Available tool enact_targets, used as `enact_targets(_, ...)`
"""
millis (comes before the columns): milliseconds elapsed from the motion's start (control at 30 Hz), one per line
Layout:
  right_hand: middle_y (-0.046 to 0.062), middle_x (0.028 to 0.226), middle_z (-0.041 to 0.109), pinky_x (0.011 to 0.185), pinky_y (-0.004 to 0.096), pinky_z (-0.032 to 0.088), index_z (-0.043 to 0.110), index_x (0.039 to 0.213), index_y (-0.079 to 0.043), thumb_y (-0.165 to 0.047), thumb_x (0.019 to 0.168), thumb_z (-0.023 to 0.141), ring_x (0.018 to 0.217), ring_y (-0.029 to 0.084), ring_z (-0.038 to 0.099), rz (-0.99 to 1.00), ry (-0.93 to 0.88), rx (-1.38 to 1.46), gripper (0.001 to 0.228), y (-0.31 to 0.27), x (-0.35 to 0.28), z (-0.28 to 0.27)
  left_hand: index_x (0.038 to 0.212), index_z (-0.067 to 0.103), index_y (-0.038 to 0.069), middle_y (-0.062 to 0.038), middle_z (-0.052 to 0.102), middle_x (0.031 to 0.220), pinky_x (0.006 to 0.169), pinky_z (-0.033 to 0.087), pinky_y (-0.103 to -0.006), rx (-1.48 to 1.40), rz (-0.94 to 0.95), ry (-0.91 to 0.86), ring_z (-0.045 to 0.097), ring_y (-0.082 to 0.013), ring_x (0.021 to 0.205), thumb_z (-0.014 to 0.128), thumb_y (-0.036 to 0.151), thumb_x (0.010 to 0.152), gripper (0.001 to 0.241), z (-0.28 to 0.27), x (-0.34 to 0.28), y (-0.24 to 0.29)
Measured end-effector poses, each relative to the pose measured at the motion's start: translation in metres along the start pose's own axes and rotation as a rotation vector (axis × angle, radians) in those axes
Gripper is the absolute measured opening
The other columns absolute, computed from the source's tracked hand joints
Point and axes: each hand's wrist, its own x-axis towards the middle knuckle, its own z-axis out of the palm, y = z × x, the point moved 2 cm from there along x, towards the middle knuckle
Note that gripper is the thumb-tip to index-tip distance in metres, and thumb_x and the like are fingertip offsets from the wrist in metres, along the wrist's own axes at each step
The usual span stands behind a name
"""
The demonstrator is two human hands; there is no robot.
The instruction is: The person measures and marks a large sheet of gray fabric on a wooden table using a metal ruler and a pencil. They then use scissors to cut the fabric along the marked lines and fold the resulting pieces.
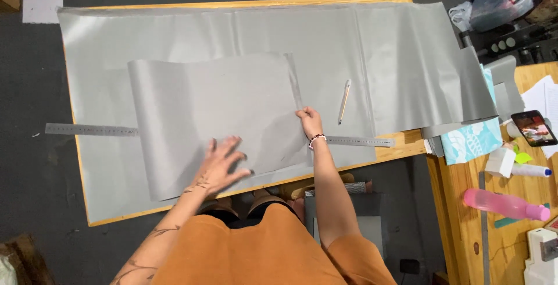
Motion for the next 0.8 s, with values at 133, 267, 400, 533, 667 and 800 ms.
enact_targets(133, -0.003, 0.071, 0.053, 0.066, 0.029, 0.039, 0.063, 0.082, -0.015, -0.027, 0.078, 0.069, 0.074, 0.014, 0.052, 0.008, 0.011, 0.031, 0.014, 0.001, -0.007, -0.009, 0.111, 0.066, 0.025, -0.010, 0.054, 0.137, 0.115, 0.030, -0.0575, -0.011, -0.173, 0.457, 0.045, -0.0331, 0.140, 0.066, 0.043, 0.094, 0.025, -0.036, -0.017, -0.045)
enact_targets(267, 0.005, 0.090, 0.062, 0.077, 0.037, 0.048, 0.060, 0.098, -0.016, -0.019, 0.077, 0.072, 0.089, 0.022, 0.061, 0.038, 0.054, -0.093, 0.025, -0.007, -0.014, -0.010, 0.126, 0.059, 0.013, -0.023, 0.045, 0.137, 0.111, 0.032, -0.0593, 0.000, -0.622, 0.802, 0.042, -0.0449, 0.135, 0.079, 0.029, 0.090, 0.044, -0.035, -0.046, -0.127)
enact_targets(400, 0.007, 0.100, 0.065, 0.085, 0.038, 0.052, 0.054, 0.119, -0.022, -0.012, 0.075, 0.078, 0.097, 0.023, 0.064, 0.005, 0.074, -0.177, 0.051, -0.035, -0.033, -0.008, 0.130, 0.053, 0.031, 0.003, 0.060, 0.116, 0.086, 0.048, -0.0520, -0.482, -1.141, 0.580, 0.063, -0.0251, 0.107, 0.080, 0.061, 0.081, 0.063, 0.038, -0.075, -0.249)
enact_targets(533, 0.013, 0.111, 0.070, 0.097, 0.036, 0.052, 0.045, 0.139, -0.025, -0.017, 0.076, 0.085, 0.108, 0.024, 0.066, 0.047, 0.016, -0.128, 0.075, -0.075, -0.066, -0.008, 0.137, 0.058, 0.011, -0.020, 0.062, 0.130, 0.091, 0.050, -0.0553, -0.831, -1.202, 0.464, 0.060, -0.0412, 0.119, 0.081, 0.066, 0.081, 0.082, 0.008, -0.083, -0.209)
enact_targets(667, 0.027, 0.144, 0.048, 0.120, 0.045, 0.031, 0.041, 0.149, -0.003, -0.023, 0.074, 0.088, 0.141, 0.033, 0.040, 0.114, -0.050, -0.124, 0.091, -0.090, -0.076, 0.005, 0.130, 0.066, 0.011, -0.019, 0.068, 0.121, 0.088, 0.051, -0.0563, -0.838, -1.131, 0.461, 0.063, -0.0402, 0.115, 0.083, 0.051, 0.080, 0.066, -0.040, -0.069, -0.160)
enact_targets(800, 0.033, 0.156, 0.031, 0.125, 0.051, 0.020, 0.032, 0.152, 0.009, -0.018, 0.079, 0.085, 0.148, 0.041, 0.026, 0.090, -0.111, 0.016, 0.094, -0.073, -0.067, 0.026, 0.155, 0.039, 0.011, -0.021, 0.039, 0.156, 0.116, 0.029, -0.0579, -0.782, -0.985, 0.323, 0.034, -0.0400, 0.145, 0.071, 0.046, 0.086, 0.084, -0.122, -0.029, -0.041)
